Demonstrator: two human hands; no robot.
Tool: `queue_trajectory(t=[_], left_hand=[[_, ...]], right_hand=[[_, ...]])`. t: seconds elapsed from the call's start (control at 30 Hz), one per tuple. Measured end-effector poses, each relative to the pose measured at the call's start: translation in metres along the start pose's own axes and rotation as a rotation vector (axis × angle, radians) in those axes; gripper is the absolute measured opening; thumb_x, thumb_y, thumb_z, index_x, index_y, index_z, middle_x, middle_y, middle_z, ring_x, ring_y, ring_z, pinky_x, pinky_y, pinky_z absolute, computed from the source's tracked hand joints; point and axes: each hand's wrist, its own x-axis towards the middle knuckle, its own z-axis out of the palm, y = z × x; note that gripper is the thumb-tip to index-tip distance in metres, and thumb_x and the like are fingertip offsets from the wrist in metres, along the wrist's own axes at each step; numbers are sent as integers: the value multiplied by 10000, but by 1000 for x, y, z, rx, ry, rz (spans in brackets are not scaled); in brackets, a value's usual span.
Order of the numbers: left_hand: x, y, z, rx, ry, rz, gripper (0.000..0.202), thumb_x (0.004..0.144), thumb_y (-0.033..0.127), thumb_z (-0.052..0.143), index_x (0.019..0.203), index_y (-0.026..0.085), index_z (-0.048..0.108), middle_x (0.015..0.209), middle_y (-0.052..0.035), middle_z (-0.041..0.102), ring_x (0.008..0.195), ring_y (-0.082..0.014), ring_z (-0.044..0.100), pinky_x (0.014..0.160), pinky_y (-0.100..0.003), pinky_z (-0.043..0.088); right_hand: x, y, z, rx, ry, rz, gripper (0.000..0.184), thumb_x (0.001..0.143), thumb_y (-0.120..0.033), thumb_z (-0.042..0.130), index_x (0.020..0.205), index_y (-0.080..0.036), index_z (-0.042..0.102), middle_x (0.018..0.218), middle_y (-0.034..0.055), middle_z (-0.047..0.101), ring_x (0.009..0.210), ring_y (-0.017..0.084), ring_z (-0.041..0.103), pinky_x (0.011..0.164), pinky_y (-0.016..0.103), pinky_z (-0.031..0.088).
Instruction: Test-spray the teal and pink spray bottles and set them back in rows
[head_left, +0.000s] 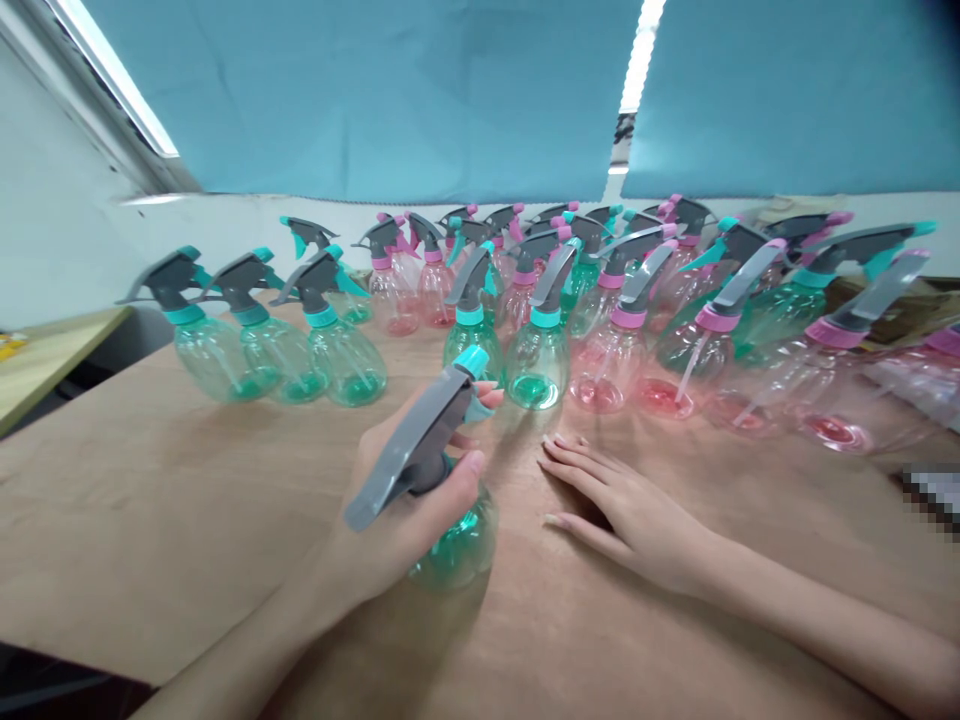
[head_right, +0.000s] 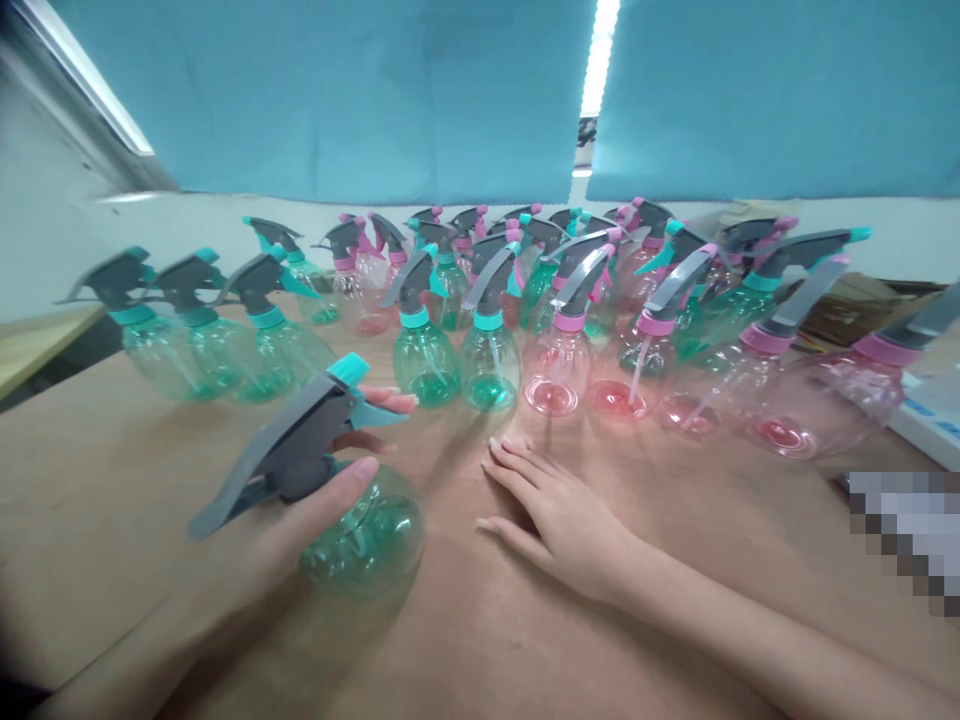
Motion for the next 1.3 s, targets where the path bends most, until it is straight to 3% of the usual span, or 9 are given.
queue_trajectory(t=[0.1,0.3,0.5,0.63,0.73,0.93,1.07,1.3], left_hand=[[0,-2,0,5,3,13,385,851,205,606,1227,286,628,1016,2,771,817,-178,722,768,-268,578],[0,-3,1,-22,10,49,354,873,200,579,1213,278,636,1189,-11,727,788,-145,714,746,-245,580],[0,-4,1,-35,-7,35,405,853,180,548,1237,290,616,947,4,776,800,-168,708,756,-282,565],[2,-6,0,-56,-17,43,395,784,154,553,1138,302,646,878,20,760,835,-183,698,803,-307,546],[3,-6,0,-98,-32,16,339,743,156,546,1040,284,646,865,10,735,800,-190,667,725,-304,539],[2,-6,-2,-87,-48,-32,247,729,172,535,944,246,631,697,44,557,553,-132,500,533,-270,421],[4,-5,-1,-138,-58,-87,193,715,163,537,879,241,604,629,64,477,531,-129,450,527,-268,396],[5,-1,-2,-181,-55,-87,47,759,233,568,798,249,590,779,19,603,667,-171,562,626,-302,472]], right_hand=[[0,0,0,-2,2,-2,570,975,-511,478,1410,-145,515,1504,136,451,1400,304,404,1124,543,381],[0,0,1,8,14,-1,558,970,-503,495,1420,-173,509,1507,124,454,1397,301,410,1126,534,383],[0,0,1,13,7,1,564,970,-504,495,1415,-157,514,1506,132,454,1400,302,405,1131,534,375],[0,-1,1,14,-1,7,577,969,-510,493,1411,-140,517,1503,144,454,1399,306,405,1131,535,375],[1,-1,0,9,-10,5,577,974,-515,480,1409,-138,518,1500,144,456,1399,304,405,1128,535,378],[1,-1,2,-7,5,-14,551,980,-506,473,1380,-135,547,1493,146,466,1396,302,409,1129,527,379],[1,-2,1,-37,-4,-27,543,988,-497,461,1379,-130,546,1495,145,465,1399,301,406,1125,530,386],[3,-7,-3,-65,-35,-48,505,995,-471,459,1359,-136,557,1468,130,512,1397,306,412,1119,532,397]])
